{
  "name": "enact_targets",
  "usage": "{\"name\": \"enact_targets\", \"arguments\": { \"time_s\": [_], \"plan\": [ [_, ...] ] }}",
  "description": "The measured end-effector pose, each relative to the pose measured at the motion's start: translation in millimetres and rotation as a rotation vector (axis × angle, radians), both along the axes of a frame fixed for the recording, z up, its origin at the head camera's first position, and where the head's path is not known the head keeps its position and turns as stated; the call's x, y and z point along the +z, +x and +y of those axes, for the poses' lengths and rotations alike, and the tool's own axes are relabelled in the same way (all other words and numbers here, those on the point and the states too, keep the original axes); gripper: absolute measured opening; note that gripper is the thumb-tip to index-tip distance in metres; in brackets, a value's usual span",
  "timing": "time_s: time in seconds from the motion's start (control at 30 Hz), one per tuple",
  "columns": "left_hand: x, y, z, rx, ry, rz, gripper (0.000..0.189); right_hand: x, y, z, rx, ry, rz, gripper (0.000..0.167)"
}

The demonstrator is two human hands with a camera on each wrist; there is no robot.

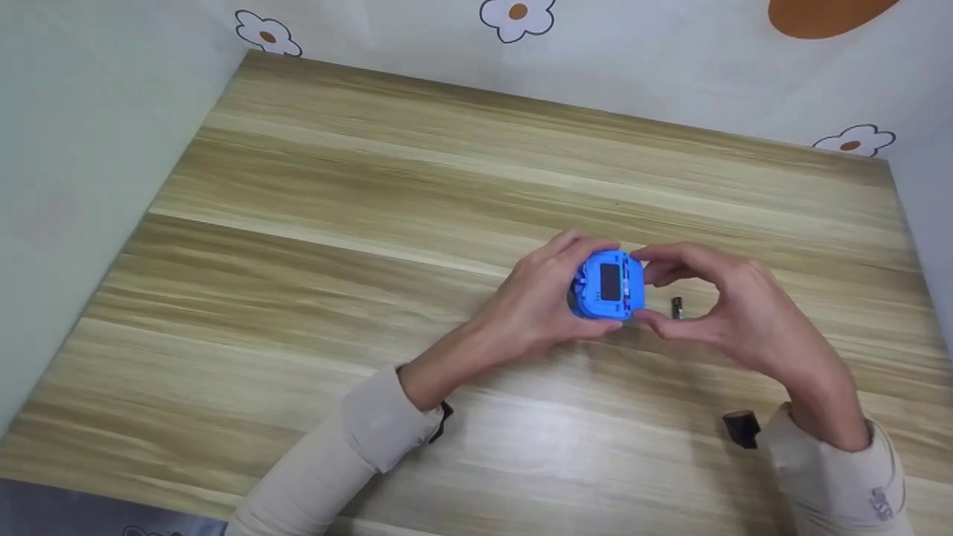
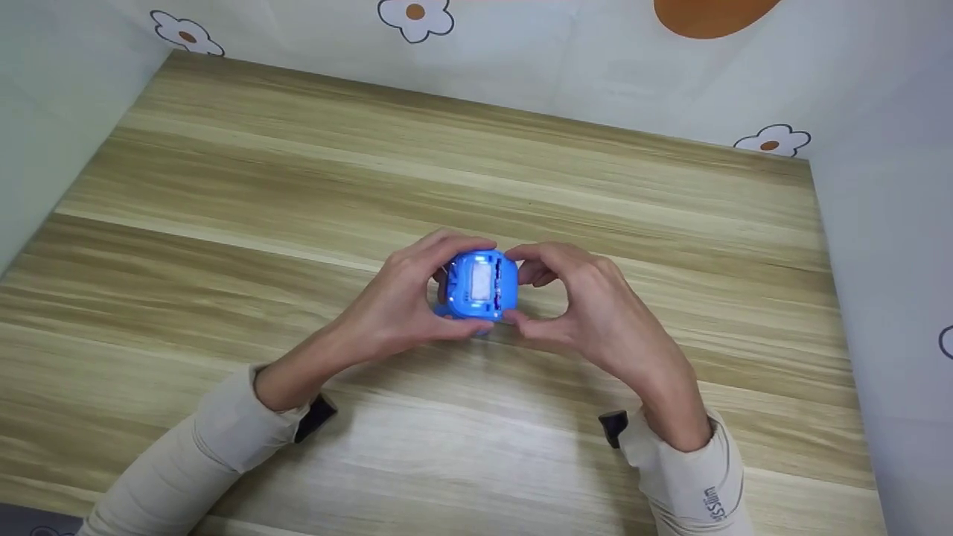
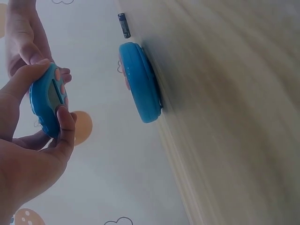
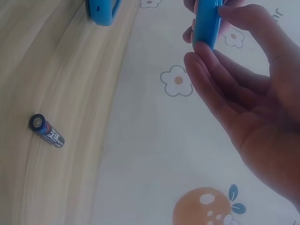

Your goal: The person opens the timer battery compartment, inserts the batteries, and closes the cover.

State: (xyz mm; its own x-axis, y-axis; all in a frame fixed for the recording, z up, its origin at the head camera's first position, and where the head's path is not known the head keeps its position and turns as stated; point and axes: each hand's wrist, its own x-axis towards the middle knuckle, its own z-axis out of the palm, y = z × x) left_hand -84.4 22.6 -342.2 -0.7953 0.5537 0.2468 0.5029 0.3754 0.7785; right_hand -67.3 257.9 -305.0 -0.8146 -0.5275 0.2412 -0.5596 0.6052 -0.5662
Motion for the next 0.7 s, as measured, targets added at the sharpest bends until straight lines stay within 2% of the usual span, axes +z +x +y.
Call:
{"name": "enact_targets", "arguments": {
  "time_s": [0.17,0.4,0.57,0.7],
  "plan": [
    [1.3,0.5,-0.7,0.005,0.019,-0.024,0.077,4.4,0.6,-1,-0.007,-0.048,-0.028,0.059],
    [2.1,0.1,-2.1,0.008,0.058,-0.034,0.076,21.1,6.0,-12,-0.011,-0.166,-0.085,0.056],
    [1.4,-0.7,-2.5,-0.001,0.122,-0.037,0.076,19.8,4.3,-12,-0.015,-0.264,-0.151,0.051],
    [2.1,-0.8,-2.0,-0.007,0.128,-0.034,0.076,12.9,2.2,-6,-0.039,-0.297,-0.214,0.052]
  ]
}}
